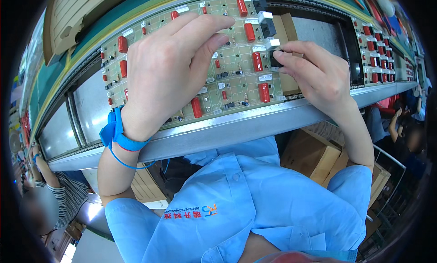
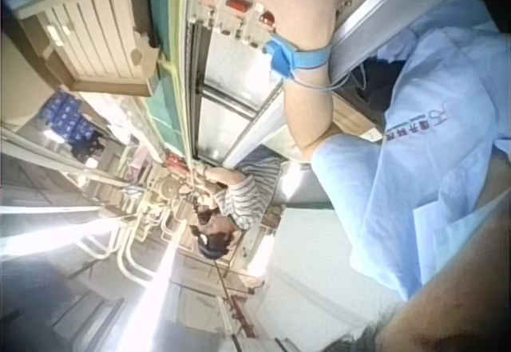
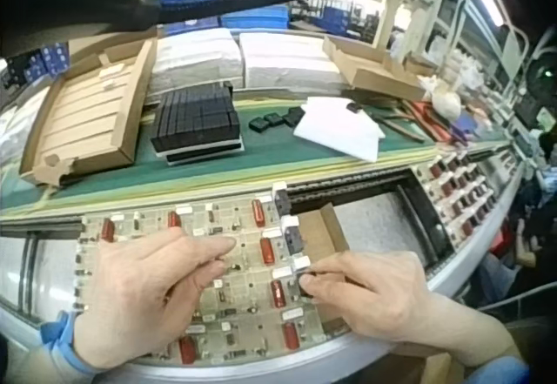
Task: The recorder is assembling electronic components onto printed circuit boards (PCBs) on an assembly line.
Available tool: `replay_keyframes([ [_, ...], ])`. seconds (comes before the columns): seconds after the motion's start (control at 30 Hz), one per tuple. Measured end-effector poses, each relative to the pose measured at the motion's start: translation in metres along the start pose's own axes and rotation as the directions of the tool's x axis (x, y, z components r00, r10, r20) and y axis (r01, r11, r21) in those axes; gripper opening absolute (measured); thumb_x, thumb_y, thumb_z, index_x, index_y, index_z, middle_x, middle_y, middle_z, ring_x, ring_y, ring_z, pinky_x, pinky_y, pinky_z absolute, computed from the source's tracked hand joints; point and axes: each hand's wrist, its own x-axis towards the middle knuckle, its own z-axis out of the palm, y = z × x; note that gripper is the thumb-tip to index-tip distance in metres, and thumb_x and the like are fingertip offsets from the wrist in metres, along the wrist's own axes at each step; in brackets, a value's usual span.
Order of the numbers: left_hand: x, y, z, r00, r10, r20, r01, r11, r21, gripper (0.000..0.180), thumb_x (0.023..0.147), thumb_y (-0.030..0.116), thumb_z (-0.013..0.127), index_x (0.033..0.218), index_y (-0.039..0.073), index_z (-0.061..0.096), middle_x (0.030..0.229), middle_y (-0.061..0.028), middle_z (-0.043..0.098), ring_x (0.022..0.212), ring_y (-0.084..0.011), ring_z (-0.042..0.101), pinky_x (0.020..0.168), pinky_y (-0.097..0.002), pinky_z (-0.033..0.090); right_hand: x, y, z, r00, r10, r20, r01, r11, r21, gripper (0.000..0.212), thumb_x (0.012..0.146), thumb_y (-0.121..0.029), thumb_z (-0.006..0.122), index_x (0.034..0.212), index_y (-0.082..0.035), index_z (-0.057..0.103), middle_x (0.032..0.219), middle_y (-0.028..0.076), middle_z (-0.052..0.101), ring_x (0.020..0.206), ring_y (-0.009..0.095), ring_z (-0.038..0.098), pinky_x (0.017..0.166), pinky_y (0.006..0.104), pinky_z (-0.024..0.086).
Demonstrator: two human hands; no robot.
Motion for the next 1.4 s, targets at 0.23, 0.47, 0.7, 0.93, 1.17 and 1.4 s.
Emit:
replay_keyframes([
  [0.23, -0.004, -0.003, -0.014, 0.998, -0.030, 0.058, 0.030, 1.000, 0.007, 0.020, 0.083, 0.001, 0.068, 0.103, 0.006, 0.069, 0.078, -0.0095, 0.063, 0.065, -0.0213, 0.062, 0.055, -0.0286, 0.047, 0.008, 0.004, -0.015, 0.981, 0.152, 0.118, -0.164, 0.981, 0.101, 0.032, 0.073, -0.003, 0.072, 0.104, -0.013, 0.072, 0.098, 0.006, 0.065, 0.072, 0.019, 0.064, 0.058, 0.0270, 0.052],
  [0.47, -0.005, -0.009, -0.018, 0.994, -0.095, -0.045, 0.092, 0.994, -0.055, 0.013, 0.082, 0.010, 0.069, 0.095, 0.013, 0.068, 0.074, -0.0045, 0.062, 0.061, -0.0244, 0.061, 0.051, -0.0341, 0.046, 0.072, 0.095, 0.006, 0.991, 0.131, -0.036, -0.135, 0.983, -0.126, 0.036, 0.088, -0.002, 0.059, 0.122, -0.013, 0.065, 0.109, 0.008, 0.065, 0.097, 0.022, 0.065, 0.078, 0.0304, 0.051],
  [0.7, -0.014, -0.020, -0.018, 0.993, -0.118, -0.029, 0.116, 0.990, -0.076, 0.011, 0.082, 0.010, 0.069, 0.093, 0.011, 0.068, 0.075, -0.0054, 0.063, 0.063, -0.0251, 0.063, 0.052, -0.0349, 0.048, 0.144, 0.156, 0.059, 0.987, 0.150, 0.051, -0.124, 0.934, -0.335, 0.033, 0.079, -0.003, 0.060, 0.111, -0.003, 0.064, 0.101, 0.021, 0.066, 0.086, 0.036, 0.064, 0.077, 0.0430, 0.052],
  [0.93, -0.015, -0.022, -0.026, 0.994, -0.107, 0.023, 0.108, 0.989, -0.096, 0.015, 0.084, 0.002, 0.066, 0.098, 0.007, 0.069, 0.077, -0.0081, 0.063, 0.065, -0.0237, 0.063, 0.054, -0.0310, 0.048, 0.140, 0.146, 0.046, 0.887, 0.461, 0.025, -0.461, 0.880, 0.117, 0.032, 0.083, -0.006, 0.057, 0.115, -0.006, 0.064, 0.097, 0.019, 0.067, 0.094, 0.035, 0.063, 0.082, 0.0422, 0.050],
  [1.17, -0.013, -0.022, -0.019, 0.990, -0.140, 0.002, 0.140, 0.984, -0.111, 0.009, 0.082, 0.010, 0.069, 0.092, 0.010, 0.069, 0.076, -0.0058, 0.064, 0.064, -0.0251, 0.064, 0.052, -0.0344, 0.048, 0.143, 0.142, 0.055, 0.986, 0.168, -0.018, -0.165, 0.980, 0.107, 0.037, 0.082, -0.006, 0.059, 0.119, -0.004, 0.061, 0.116, 0.019, 0.062, 0.108, 0.036, 0.058, 0.094, 0.0409, 0.045],
  [1.4, -0.013, -0.025, -0.018, 0.991, -0.131, -0.001, 0.131, 0.988, -0.087, 0.009, 0.083, 0.010, 0.068, 0.093, 0.010, 0.069, 0.078, -0.0058, 0.064, 0.065, -0.0249, 0.065, 0.053, -0.0341, 0.048, 0.156, 0.142, 0.078, 0.911, 0.339, 0.235, -0.322, 0.940, -0.112, 0.037, 0.086, -0.018, 0.065, 0.122, -0.010, 0.062, 0.123, 0.012, 0.062, 0.109, 0.030, 0.061, 0.094, 0.0379, 0.049],
])
